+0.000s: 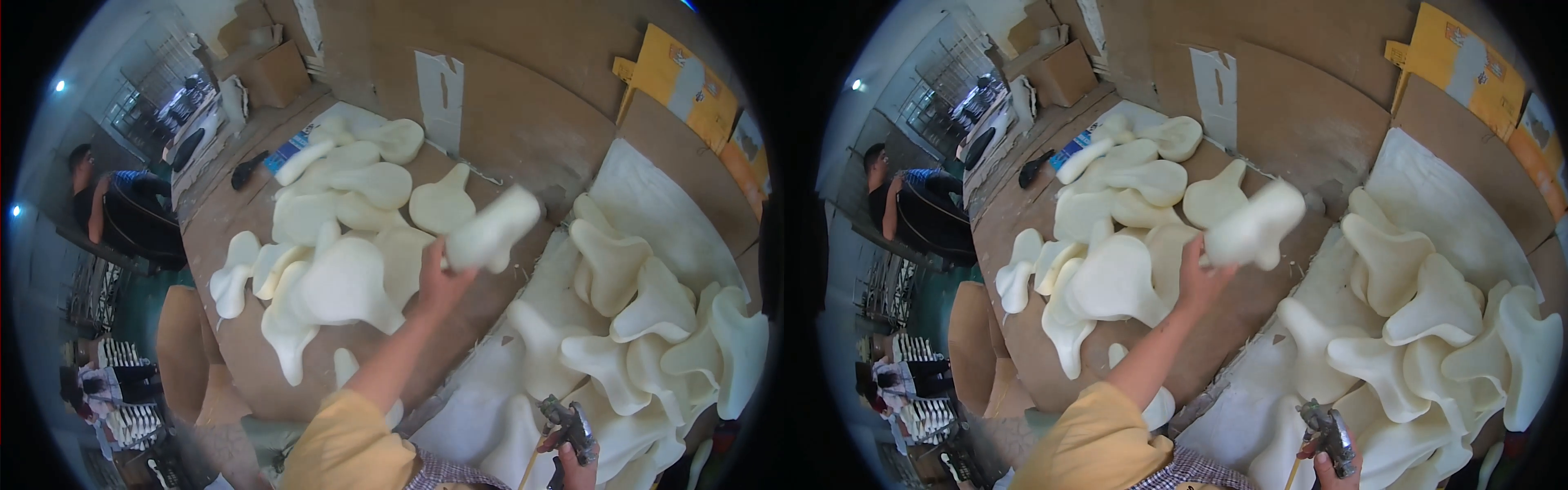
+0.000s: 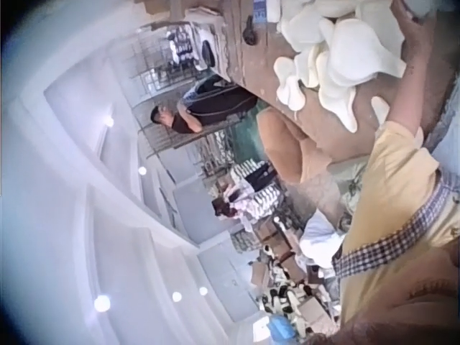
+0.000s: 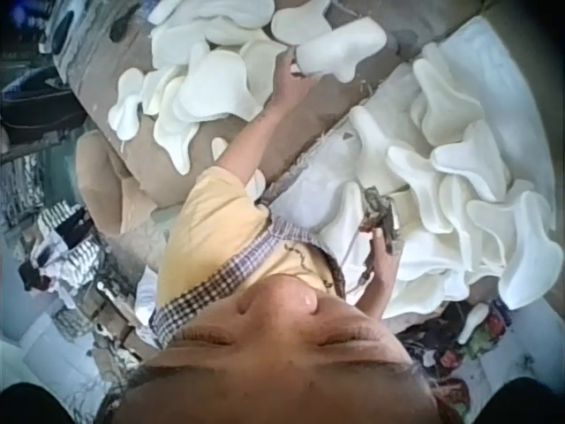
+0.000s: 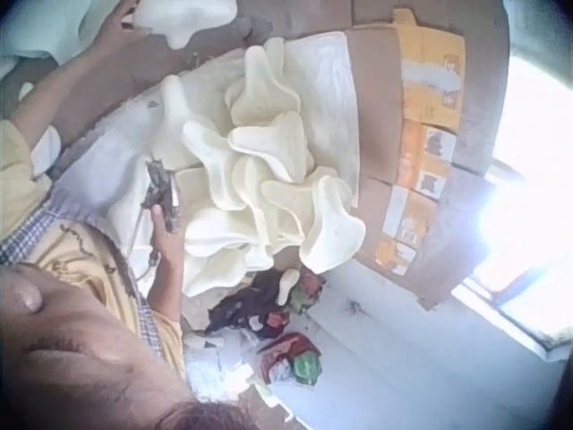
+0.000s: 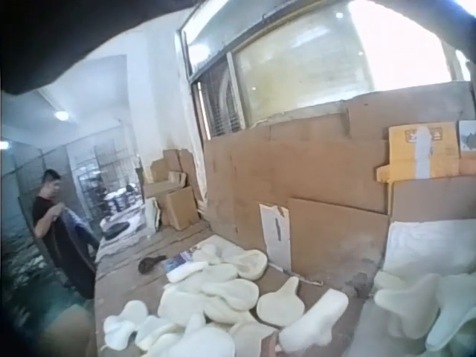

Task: Applying adhesive to foam bicycle seat pads and organizing them in a factory workshop.

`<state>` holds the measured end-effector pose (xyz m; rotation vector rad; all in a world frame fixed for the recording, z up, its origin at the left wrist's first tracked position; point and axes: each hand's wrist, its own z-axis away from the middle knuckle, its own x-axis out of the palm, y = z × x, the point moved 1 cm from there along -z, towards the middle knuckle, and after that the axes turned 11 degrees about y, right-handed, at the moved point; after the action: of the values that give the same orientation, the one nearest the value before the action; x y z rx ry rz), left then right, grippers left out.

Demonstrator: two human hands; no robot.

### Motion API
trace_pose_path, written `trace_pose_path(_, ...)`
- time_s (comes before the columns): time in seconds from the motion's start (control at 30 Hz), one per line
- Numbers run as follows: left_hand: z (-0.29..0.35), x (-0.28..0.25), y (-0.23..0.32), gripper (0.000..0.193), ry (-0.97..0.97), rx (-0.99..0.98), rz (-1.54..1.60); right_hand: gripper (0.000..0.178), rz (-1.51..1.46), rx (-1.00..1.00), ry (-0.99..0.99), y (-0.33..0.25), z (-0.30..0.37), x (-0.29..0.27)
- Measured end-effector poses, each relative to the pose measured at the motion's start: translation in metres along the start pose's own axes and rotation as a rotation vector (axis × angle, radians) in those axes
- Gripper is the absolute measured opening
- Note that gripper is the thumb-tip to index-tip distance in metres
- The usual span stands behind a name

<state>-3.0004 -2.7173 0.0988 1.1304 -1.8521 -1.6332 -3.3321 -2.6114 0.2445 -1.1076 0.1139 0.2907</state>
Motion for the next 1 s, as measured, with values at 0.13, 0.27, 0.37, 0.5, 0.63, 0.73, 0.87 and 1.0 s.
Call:
trace_pose_path(0.13,0.087,-0.07,-0.031,0.064,-0.158,0.144,-0.164,0.024,0.013,-0.105,-0.113,-0.003,0.023,-0.008)
trace_pose_path(0.27,0.143,-0.099,-0.071,0.071,-0.265,0.201,-0.176,0.024,0.006,-0.252,-0.05,-0.004,0.056,-0.01)
trace_pose_path(0.37,0.159,-0.094,-0.069,0.075,-0.514,-0.106,0.12,0.027,0.1,-0.17,-0.094,0.008,0.076,-0.022)
trace_pose_path(0.5,0.164,-0.091,-0.131,0.066,-0.214,-0.721,-0.054,0.066,-0.046,-0.265,-0.168,0.013,0.099,-0.013)
trace_pose_path(0.63,0.165,-0.089,-0.08,0.066,-0.299,-0.548,0.156,0.058,-0.106,-0.252,-0.142,0.025,0.122,-0.048)
trace_pose_path(0.73,0.16,-0.103,-0.056,0.067,-0.315,-0.432,0.197,0.057,-0.157,-0.358,-0.102,0.008,0.14,-0.057)
trace_pose_path(0.87,0.178,-0.105,-0.055,0.066,-0.305,-0.378,0.203,0.053,-0.214,-0.321,-0.062,0.011,0.162,-0.077)
trace_pose_path(1.0,0.202,-0.111,-0.055,0.066,-0.265,-0.442,0.228,0.05,0.115,-0.218,-0.178,0.037,0.176,-0.097)
